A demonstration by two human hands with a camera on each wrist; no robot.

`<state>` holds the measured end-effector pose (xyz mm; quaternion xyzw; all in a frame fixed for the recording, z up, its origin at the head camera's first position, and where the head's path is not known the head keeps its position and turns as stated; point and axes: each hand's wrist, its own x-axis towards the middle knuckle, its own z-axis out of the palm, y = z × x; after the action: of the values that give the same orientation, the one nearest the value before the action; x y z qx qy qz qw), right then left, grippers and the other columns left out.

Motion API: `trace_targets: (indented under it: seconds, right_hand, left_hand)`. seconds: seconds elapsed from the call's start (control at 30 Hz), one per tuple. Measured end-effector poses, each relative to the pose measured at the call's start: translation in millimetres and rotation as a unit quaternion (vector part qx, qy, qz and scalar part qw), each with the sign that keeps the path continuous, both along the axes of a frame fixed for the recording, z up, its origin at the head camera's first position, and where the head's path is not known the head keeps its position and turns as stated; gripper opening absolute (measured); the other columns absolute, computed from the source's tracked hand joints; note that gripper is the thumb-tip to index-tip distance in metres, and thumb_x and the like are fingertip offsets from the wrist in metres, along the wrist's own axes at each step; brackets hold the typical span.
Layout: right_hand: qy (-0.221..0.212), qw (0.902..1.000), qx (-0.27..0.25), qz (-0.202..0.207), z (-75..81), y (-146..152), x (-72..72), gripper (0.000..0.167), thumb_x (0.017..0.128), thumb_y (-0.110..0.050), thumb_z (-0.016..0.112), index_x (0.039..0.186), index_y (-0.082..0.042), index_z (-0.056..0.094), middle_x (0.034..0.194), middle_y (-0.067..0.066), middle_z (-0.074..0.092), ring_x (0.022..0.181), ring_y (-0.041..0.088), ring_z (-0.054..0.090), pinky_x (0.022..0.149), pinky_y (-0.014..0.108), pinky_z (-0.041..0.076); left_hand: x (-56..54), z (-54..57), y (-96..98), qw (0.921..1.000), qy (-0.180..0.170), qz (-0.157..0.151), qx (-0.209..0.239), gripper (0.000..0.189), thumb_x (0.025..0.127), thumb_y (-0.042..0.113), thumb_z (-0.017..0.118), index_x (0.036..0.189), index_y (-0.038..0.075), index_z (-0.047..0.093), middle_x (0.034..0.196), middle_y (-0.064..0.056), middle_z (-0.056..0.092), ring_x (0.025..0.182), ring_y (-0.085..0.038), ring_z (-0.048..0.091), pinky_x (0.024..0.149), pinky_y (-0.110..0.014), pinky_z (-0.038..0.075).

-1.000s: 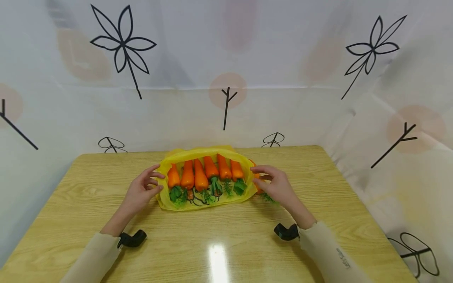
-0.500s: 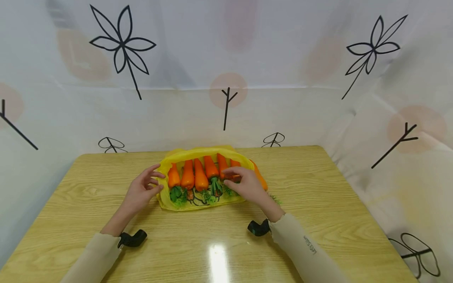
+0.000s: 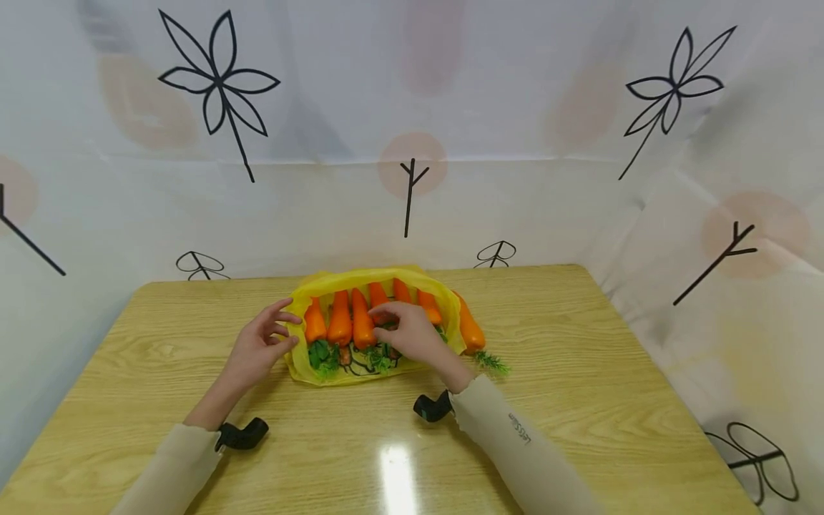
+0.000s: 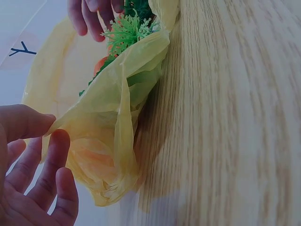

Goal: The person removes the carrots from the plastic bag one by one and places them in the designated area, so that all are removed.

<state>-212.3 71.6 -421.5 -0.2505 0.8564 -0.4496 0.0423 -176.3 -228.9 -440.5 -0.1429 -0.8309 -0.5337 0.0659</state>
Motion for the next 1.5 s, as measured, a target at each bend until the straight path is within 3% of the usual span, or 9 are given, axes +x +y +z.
trace_targets:
  seconds: [0.23,0.47,0.57,0.77,0.87,1.07,1.2,1.33,1.5]
  right_hand:
    - [0.025,0.9937,0.1,-0.044,-2.9,-23.0,5.8,0.039,0.09,-0.025,0.077,0.126,-0.012,0.069,0.113,0.002,0.068,0.094,0.016,0.063,0.077,0.032,0.052]
    - [0.067,0.9738,0.198,-0.09,-7.2,-39.2,11.5,0.054,0.084,-0.047,0.078,0.128,-0.018,0.068,0.127,0.004,0.062,0.089,0.02,0.065,0.069,0.034,0.052]
    - [0.101,0.9634,0.224,-0.106,-11.4,-43.5,12.9,0.057,0.082,-0.053,0.077,0.128,-0.02,0.068,0.124,0.004,0.062,0.08,0.019,0.064,0.066,0.033,0.052]
    - [0.171,0.9484,0.228,-0.139,-17.1,-47.8,14.6,0.043,0.083,-0.04,0.078,0.121,-0.022,0.073,0.116,0.004,0.066,0.06,0.017,0.056,0.057,0.031,0.049]
    - [0.171,0.9465,0.234,-0.142,-16.9,-49.4,15.7,0.042,0.083,-0.037,0.078,0.122,-0.023,0.072,0.116,0.003,0.067,0.063,0.017,0.058,0.061,0.034,0.05]
    - [0.167,0.9377,0.269,-0.144,-17.7,-55.0,16.4,0.05,0.083,-0.046,0.078,0.127,-0.024,0.07,0.119,0.003,0.067,0.088,0.022,0.067,0.078,0.043,0.05]
    - [0.162,0.9441,0.239,-0.159,-20.9,-56.0,15.5,0.047,0.083,-0.042,0.077,0.126,-0.024,0.071,0.119,0.004,0.068,0.091,0.025,0.068,0.079,0.043,0.048]
    - [0.122,0.9646,0.172,-0.158,-21.2,-52.9,14.2,0.047,0.082,-0.035,0.074,0.127,-0.023,0.07,0.118,0.004,0.068,0.083,0.021,0.065,0.076,0.038,0.046]
    - [0.072,0.9846,0.072,-0.142,-15.4,-44.8,12.5,0.047,0.08,-0.025,0.073,0.127,-0.018,0.07,0.114,0.007,0.068,0.066,0.015,0.052,0.061,0.03,0.043]
  left_hand:
    - [-0.1,0.0,0.2,1.0,0.003,0.001,0.0,0.064,0.091,-0.008,0.066,0.149,0.007,0.043,0.118,-0.018,0.063,0.086,-0.015,0.06,0.07,-0.024,0.052]
    - [-0.5,-1.1,-0.5,1.0,0.003,-0.001,0.002,0.065,0.091,-0.008,0.066,0.149,0.007,0.044,0.117,-0.018,0.063,0.085,-0.014,0.06,0.071,-0.024,0.052]
    - [-0.8,-1.9,-0.6,1.0,0.002,-0.001,-0.001,0.065,0.091,-0.007,0.067,0.149,0.008,0.044,0.117,-0.018,0.063,0.086,-0.015,0.06,0.071,-0.023,0.052]
    - [-0.4,-1.9,0.1,1.0,-0.001,-0.002,0.0,0.065,0.091,-0.007,0.067,0.15,0.008,0.043,0.118,-0.018,0.063,0.086,-0.015,0.061,0.071,-0.024,0.052]
    - [0.7,-0.7,0.7,1.0,-0.003,0.0,0.0,0.065,0.091,-0.008,0.066,0.149,0.007,0.043,0.118,-0.018,0.063,0.086,-0.014,0.06,0.071,-0.024,0.052]
    - [0.5,-0.1,0.8,1.0,0.0,0.0,0.003,0.064,0.091,-0.008,0.066,0.149,0.006,0.043,0.117,-0.019,0.063,0.086,-0.014,0.06,0.07,-0.024,0.052]
    - [0.2,0.0,0.0,1.0,0.0,-0.002,0.004,0.064,0.091,-0.008,0.066,0.149,0.006,0.043,0.118,-0.019,0.063,0.085,-0.014,0.06,0.069,-0.024,0.052]
    - [-0.2,0.0,-1.1,1.0,0.002,-0.001,0.001,0.064,0.091,-0.008,0.066,0.149,0.007,0.043,0.118,-0.019,0.063,0.085,-0.014,0.06,0.069,-0.024,0.052]
    - [-0.6,0.0,-3.0,1.0,0.003,-0.003,0.002,0.063,0.092,-0.007,0.066,0.149,0.007,0.043,0.118,-0.02,0.063,0.085,-0.015,0.06,0.069,-0.023,0.052]
